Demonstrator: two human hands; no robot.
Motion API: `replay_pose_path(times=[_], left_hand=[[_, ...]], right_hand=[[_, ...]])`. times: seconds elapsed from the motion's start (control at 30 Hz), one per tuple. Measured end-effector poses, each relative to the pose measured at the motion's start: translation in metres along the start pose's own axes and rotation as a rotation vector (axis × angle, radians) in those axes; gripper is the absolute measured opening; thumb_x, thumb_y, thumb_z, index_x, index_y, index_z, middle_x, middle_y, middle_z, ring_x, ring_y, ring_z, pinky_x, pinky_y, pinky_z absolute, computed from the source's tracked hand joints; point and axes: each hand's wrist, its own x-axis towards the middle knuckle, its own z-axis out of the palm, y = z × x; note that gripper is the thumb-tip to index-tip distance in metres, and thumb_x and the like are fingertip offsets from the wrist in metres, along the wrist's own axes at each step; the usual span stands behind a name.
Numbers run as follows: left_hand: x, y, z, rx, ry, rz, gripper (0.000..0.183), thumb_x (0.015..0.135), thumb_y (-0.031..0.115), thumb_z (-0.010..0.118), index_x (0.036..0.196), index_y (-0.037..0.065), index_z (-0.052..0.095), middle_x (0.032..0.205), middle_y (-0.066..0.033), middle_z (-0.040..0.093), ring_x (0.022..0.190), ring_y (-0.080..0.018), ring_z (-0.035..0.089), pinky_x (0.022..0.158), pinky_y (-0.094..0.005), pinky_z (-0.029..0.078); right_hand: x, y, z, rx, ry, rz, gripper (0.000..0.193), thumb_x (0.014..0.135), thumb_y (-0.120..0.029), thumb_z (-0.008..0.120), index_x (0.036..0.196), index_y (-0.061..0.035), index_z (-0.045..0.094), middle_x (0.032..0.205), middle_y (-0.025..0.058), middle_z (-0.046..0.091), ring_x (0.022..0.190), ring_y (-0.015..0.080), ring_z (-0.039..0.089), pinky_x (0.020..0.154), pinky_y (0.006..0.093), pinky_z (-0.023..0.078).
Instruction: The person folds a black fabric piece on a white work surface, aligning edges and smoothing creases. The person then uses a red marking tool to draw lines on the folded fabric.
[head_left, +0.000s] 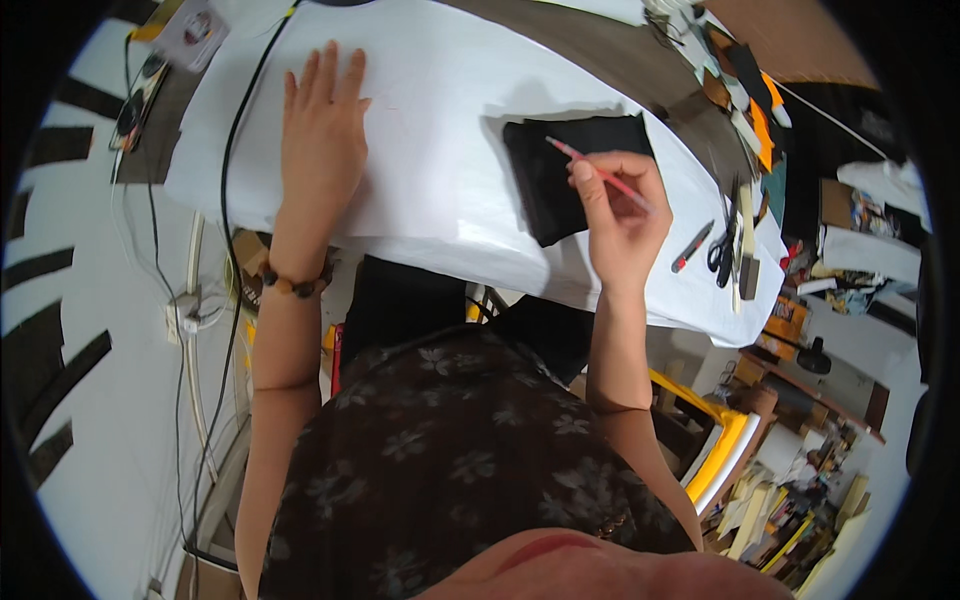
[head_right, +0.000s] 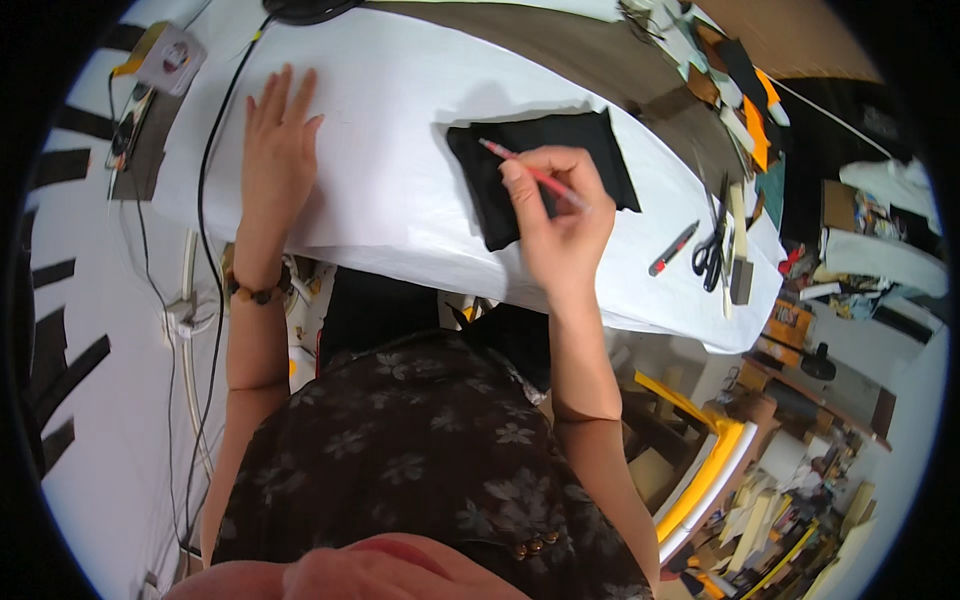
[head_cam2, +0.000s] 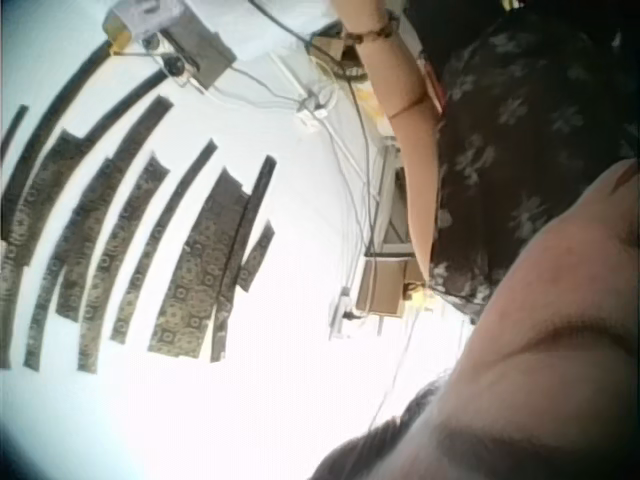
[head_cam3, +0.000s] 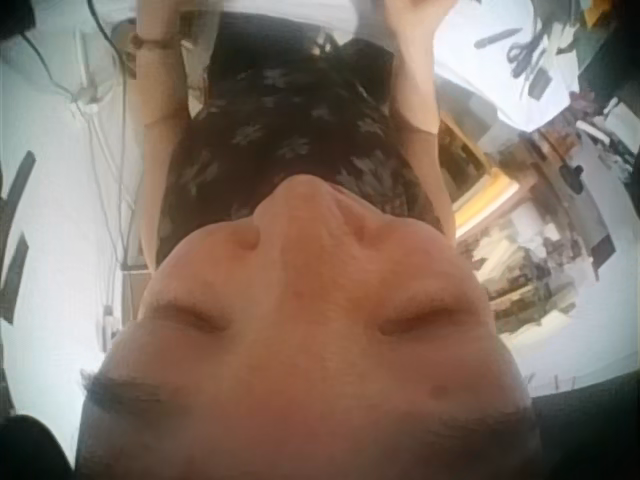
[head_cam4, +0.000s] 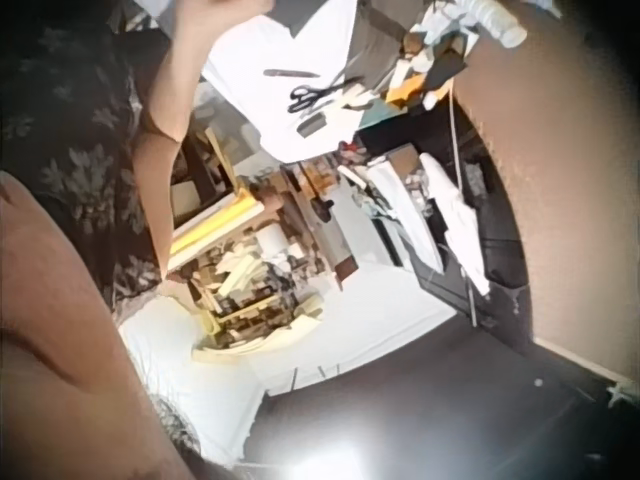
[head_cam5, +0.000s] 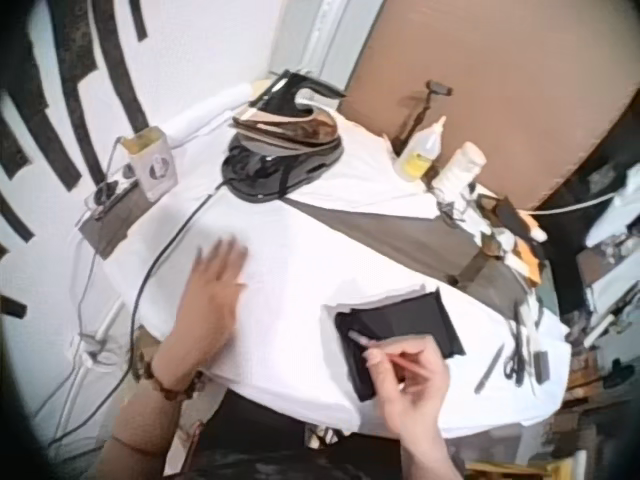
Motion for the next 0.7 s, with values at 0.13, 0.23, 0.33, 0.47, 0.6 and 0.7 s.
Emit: replay_pose_path(times=[0.13,0.23,0.33,0.47,0.6,0.7], left_hand=[[0.004,0.069,-0.024,-0.514,0.002,0.027,0.034,0.094,0.010,0.069,0.126,0.000,0.062,0.136,-0.0230,0.059,0.131,-0.0408,0.053,0.115,-0.0515,0.040],[-0.017,0.113,-0.021,-0.745,0.000,-0.039,0.031,0.085,0.001,0.073,0.114,0.001,0.061,0.125,-0.0184,0.061,0.117,-0.0373,0.059,0.100,-0.0423,0.048],[-0.029,0.123,-0.008,-0.752,-0.010,-0.091,0.040,0.084,0.000,0.073,0.122,0.001,0.059,0.127,-0.0164,0.061,0.119,-0.0350,0.058,0.103,-0.0401,0.046],[-0.025,0.113,0.005,-0.788,-0.087,-0.028,0.071,0.078,0.015,0.084,0.138,0.000,0.049,0.133,-0.0195,0.056,0.124,-0.0388,0.051,0.106,-0.0466,0.043],[-0.020,0.116,-0.006,-0.763,-0.251,0.042,0.121,0.063,0.039,0.095,0.155,-0.004,0.029,0.140,-0.0225,0.052,0.131,-0.0401,0.048,0.112,-0.0499,0.036],[-0.019,0.117,-0.007,-0.709,-0.306,0.100,0.145,0.055,0.053,0.097,0.159,-0.007,0.017,0.143,-0.0244,0.050,0.135,-0.0402,0.045,0.116,-0.0521,0.032]], right_hand=[[0.020,0.034,-0.013,0.252,-0.068,-0.003,0.010,0.104,-0.008,0.062,0.107,0.0021,0.063,0.096,0.0102,0.071,0.092,0.0147,0.069,0.087,0.0286,0.056],[0.031,0.043,-0.012,0.090,-0.214,0.068,0.011,0.105,-0.008,0.058,0.102,0.0028,0.061,0.094,0.0104,0.070,0.090,0.0153,0.068,0.088,0.0296,0.055],[0.036,0.042,-0.005,0.003,-0.231,0.051,0.016,0.104,-0.010,0.061,0.096,0.0036,0.065,0.093,0.0074,0.071,0.086,0.0139,0.069,0.081,0.0285,0.056],[0.039,0.048,-0.001,-0.093,-0.224,-0.089,0.012,0.100,-0.011,0.064,0.097,0.0007,0.063,0.086,0.0102,0.076,0.079,0.0159,0.074,0.068,0.0260,0.055],[0.041,0.053,0.000,-0.099,-0.226,-0.152,0.012,0.098,-0.010,0.066,0.097,0.0008,0.063,0.087,0.0113,0.076,0.080,0.0204,0.075,0.068,0.0278,0.056],[0.041,0.050,0.000,-0.145,-0.244,-0.127,0.010,0.098,-0.009,0.065,0.097,0.0011,0.064,0.089,0.0122,0.076,0.081,0.0223,0.076,0.070,0.0290,0.057]])
